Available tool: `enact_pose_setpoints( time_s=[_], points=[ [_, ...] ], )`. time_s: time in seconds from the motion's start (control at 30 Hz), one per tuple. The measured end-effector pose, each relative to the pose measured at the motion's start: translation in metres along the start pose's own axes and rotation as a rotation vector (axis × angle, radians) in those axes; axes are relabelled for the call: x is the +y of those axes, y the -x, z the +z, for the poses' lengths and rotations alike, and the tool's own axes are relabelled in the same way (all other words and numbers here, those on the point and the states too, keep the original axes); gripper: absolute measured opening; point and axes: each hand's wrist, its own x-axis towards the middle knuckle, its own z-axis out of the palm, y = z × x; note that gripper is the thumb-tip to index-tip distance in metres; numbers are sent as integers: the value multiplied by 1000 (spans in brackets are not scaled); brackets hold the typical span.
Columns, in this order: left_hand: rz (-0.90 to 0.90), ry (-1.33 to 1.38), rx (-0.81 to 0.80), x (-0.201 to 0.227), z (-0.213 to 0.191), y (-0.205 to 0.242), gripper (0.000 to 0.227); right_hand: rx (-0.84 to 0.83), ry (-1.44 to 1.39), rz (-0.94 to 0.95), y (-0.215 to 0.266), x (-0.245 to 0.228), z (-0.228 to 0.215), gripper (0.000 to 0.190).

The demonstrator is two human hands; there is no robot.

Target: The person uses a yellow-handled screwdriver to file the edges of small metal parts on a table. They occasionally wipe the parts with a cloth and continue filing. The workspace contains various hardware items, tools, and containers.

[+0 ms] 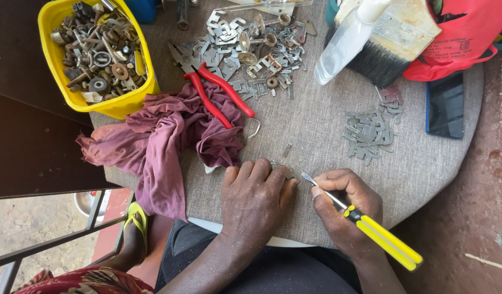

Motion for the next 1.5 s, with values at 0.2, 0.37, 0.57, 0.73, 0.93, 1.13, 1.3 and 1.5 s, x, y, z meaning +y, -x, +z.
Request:
enact_pose_setpoints(
  time_s=[0.2, 0.37, 0.57, 0.73, 0.93, 1.13, 1.3, 1.5],
  points=[
    [44, 57, -120, -7, 3, 0, 14, 55, 14, -56, 0, 0, 8, 9],
    [95, 112, -108, -13, 1, -1, 17, 39, 127, -105, 0, -5, 7, 8],
    [119, 69, -118, -8, 0, 4, 17, 73, 173, -116, 2, -3, 10, 8],
    [160, 30, -145, -8, 1, 5, 19, 107, 140, -82, 1, 1, 16, 8],
    [130, 72, -137, -11, 2, 4, 19, 67, 125, -29, -4, -4, 16, 7],
    [116, 69, -187, -11, 3, 5, 26, 94, 120, 4, -3, -2, 16, 10],
    [121, 75, -135, -9, 1, 3, 16, 80, 96, 37, -2, -3, 15, 7],
    [144, 49, -149, -9, 1, 4, 23, 76, 39, 34, -4, 2, 16, 7]
  ],
)
